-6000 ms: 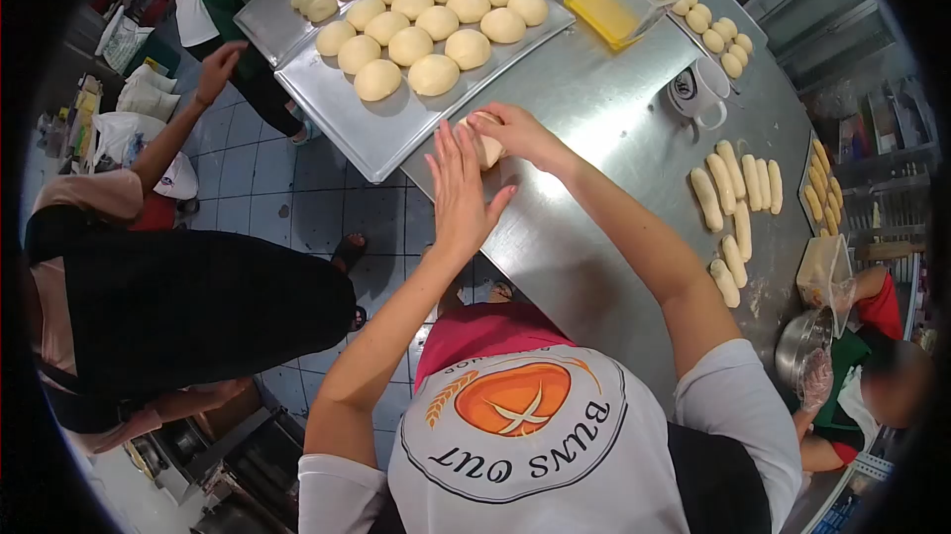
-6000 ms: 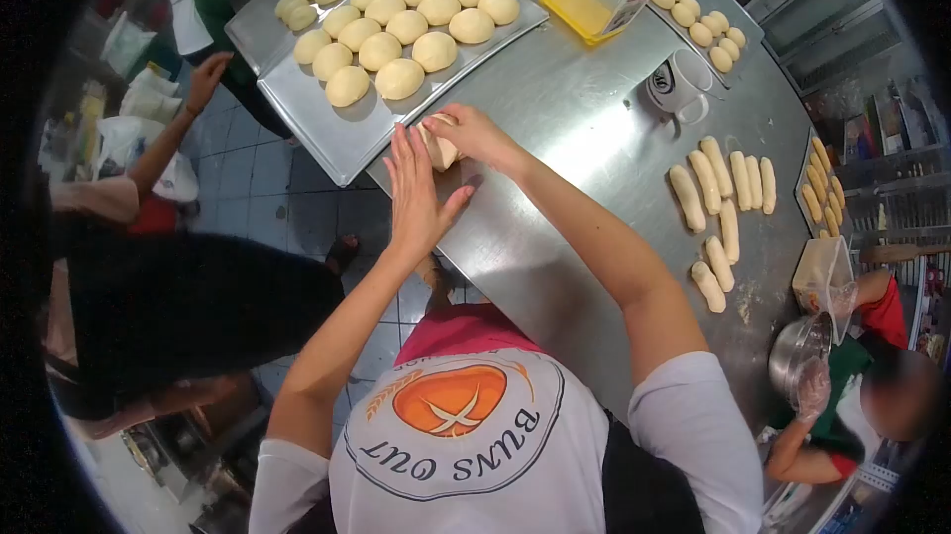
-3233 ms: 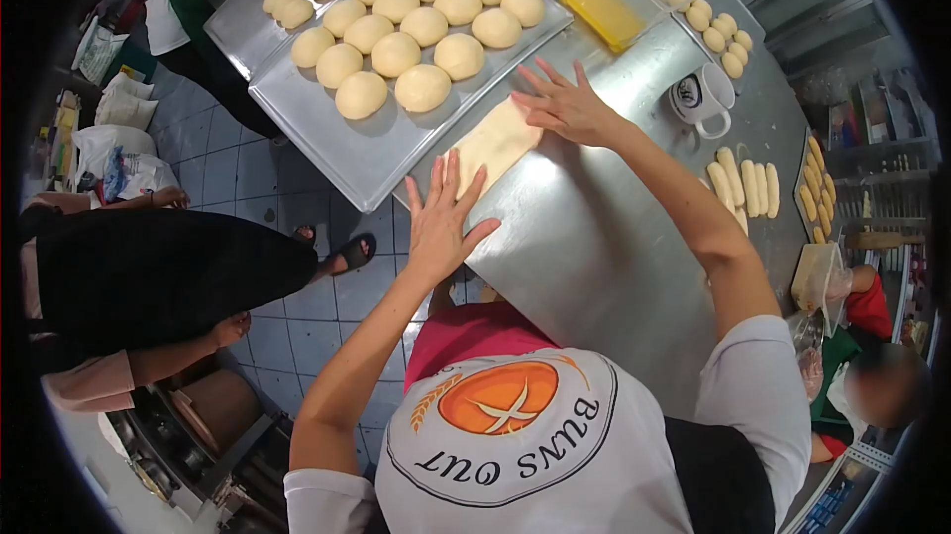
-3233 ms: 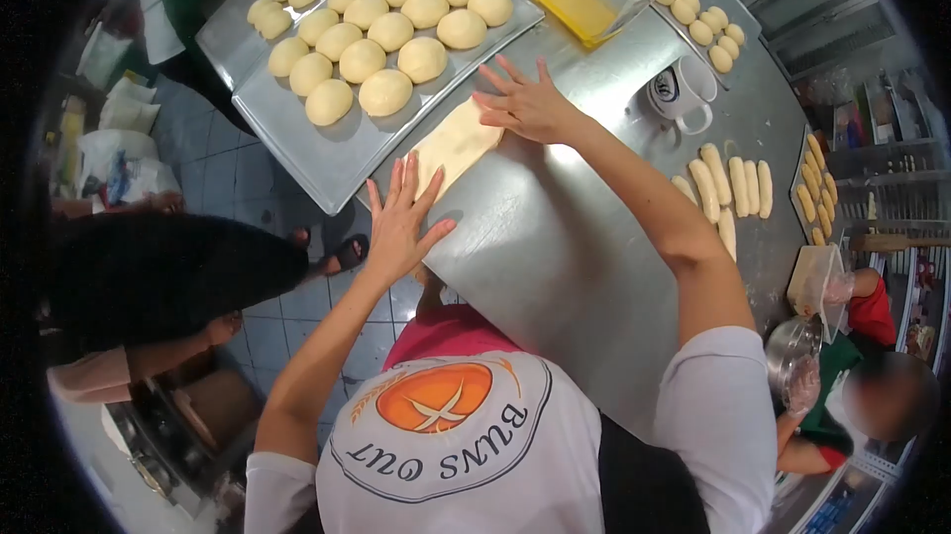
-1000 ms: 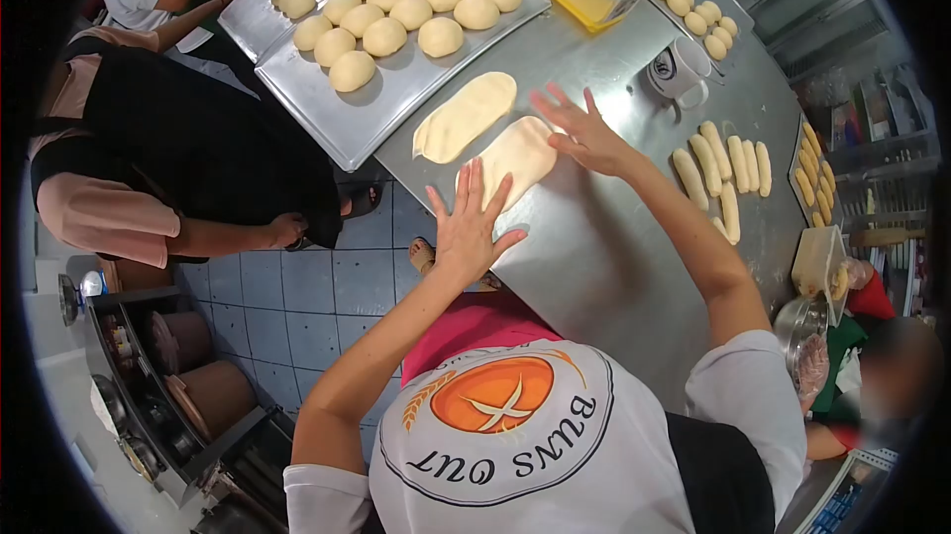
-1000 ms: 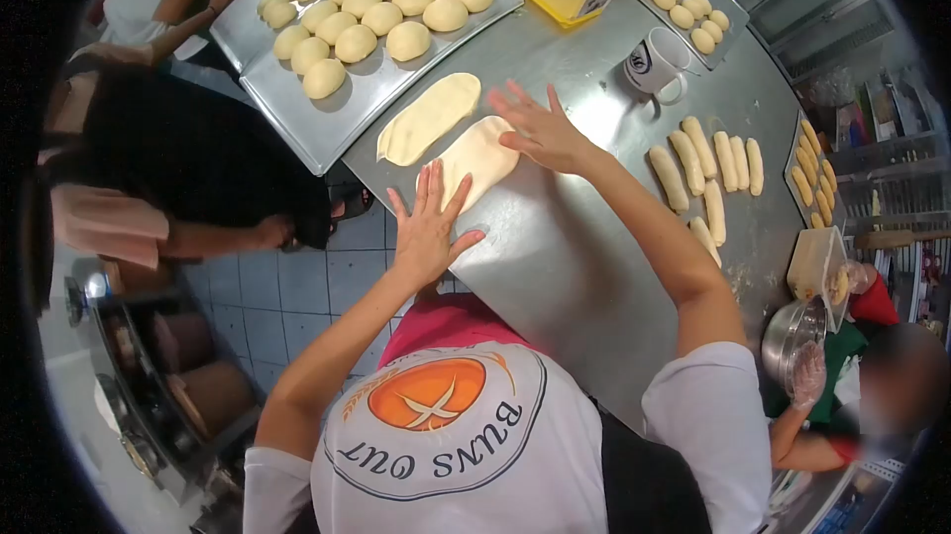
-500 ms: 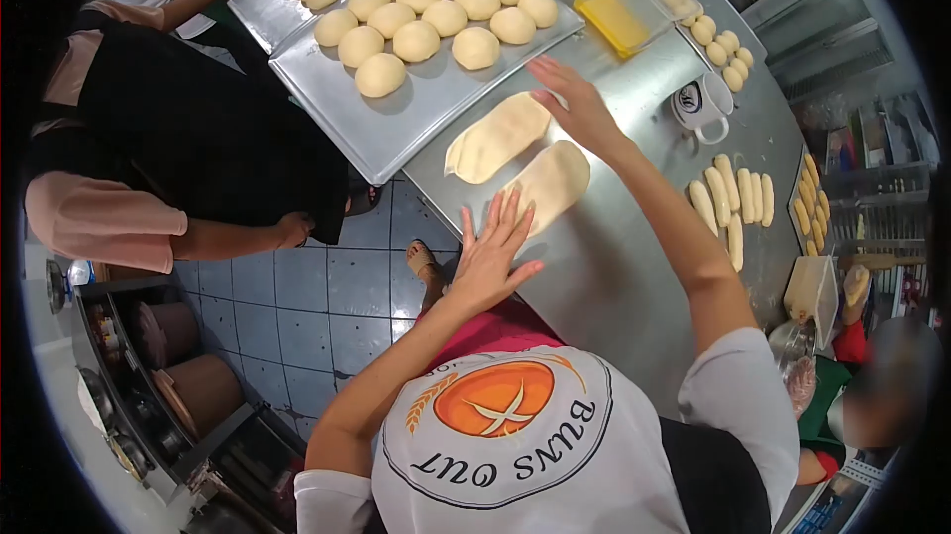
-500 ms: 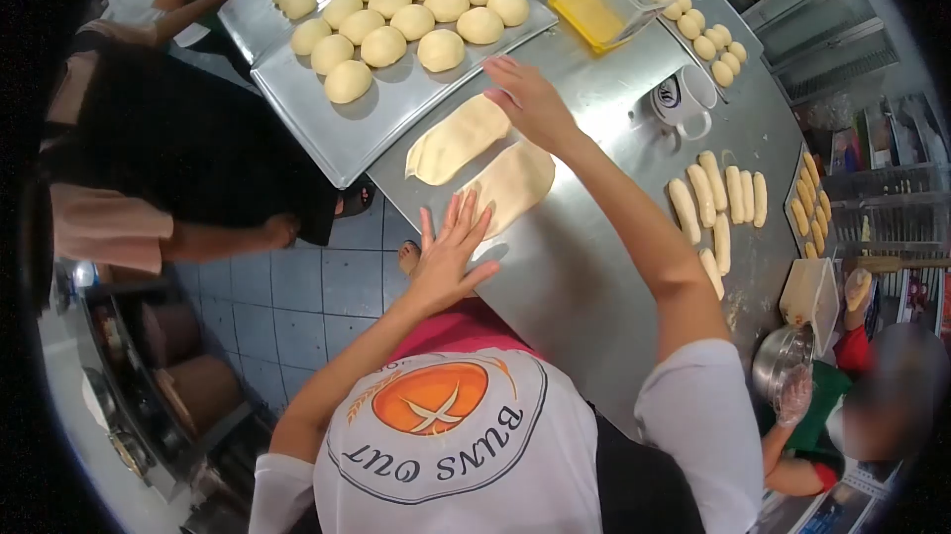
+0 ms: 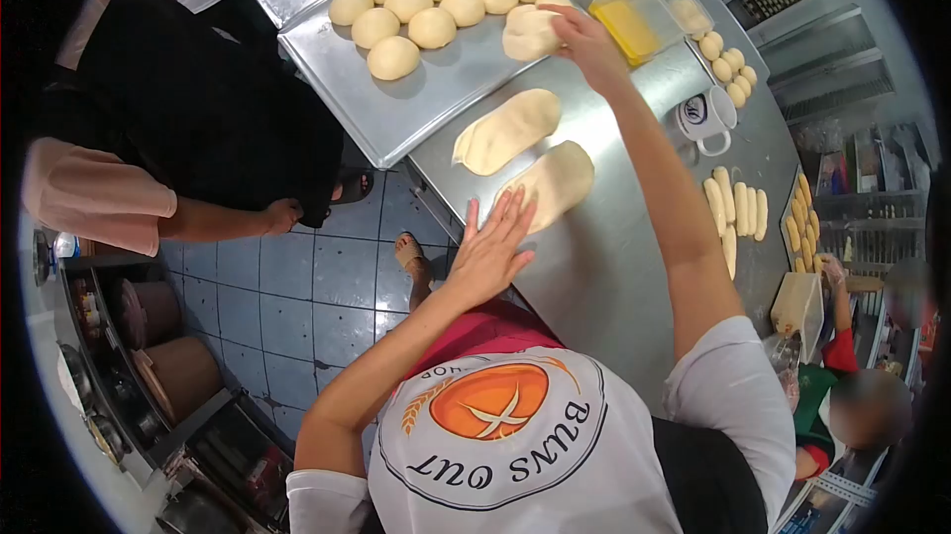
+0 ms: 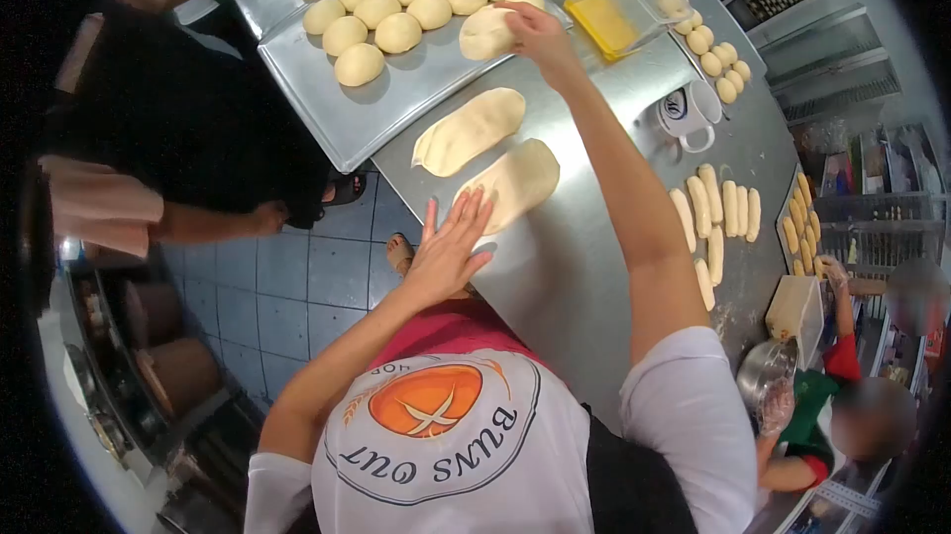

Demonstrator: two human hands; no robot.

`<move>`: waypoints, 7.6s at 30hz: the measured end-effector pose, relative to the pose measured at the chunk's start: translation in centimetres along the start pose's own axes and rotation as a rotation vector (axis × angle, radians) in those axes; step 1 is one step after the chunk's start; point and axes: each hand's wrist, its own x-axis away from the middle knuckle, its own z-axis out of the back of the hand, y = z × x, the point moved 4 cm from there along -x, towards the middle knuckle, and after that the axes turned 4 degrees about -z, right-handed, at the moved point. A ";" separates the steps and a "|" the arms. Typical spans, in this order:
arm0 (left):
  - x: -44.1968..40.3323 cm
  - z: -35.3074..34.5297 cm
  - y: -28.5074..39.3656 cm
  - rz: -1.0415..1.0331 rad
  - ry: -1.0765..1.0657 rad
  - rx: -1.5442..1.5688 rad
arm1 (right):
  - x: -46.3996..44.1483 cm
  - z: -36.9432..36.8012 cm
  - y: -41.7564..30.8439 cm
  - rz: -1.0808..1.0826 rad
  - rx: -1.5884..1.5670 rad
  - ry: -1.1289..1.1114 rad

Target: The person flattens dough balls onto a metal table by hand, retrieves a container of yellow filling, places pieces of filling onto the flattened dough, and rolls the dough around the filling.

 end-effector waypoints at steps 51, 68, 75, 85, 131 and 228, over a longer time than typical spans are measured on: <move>2.6 -5.6 7.9 0.068 -0.050 -0.209 | 26.4 0.7 8.9 0.343 1.316 -0.376; -0.7 9.9 -4.4 0.230 0.325 0.443 | 25.2 1.7 8.3 0.091 1.427 -0.315; -8.5 15.1 -15.1 0.083 0.620 -0.109 | 24.9 2.1 7.0 0.085 1.121 0.089; -4.5 18.7 -15.6 0.364 0.929 0.844 | 27.3 2.1 4.1 0.117 0.944 0.202; 3.6 -13.3 15.5 0.148 0.125 -0.336 | 36.2 -3.3 9.1 0.693 1.047 -0.301; 6.7 -14.0 23.3 0.072 0.149 -0.016 | 41.1 4.1 13.2 -0.465 -0.352 -0.212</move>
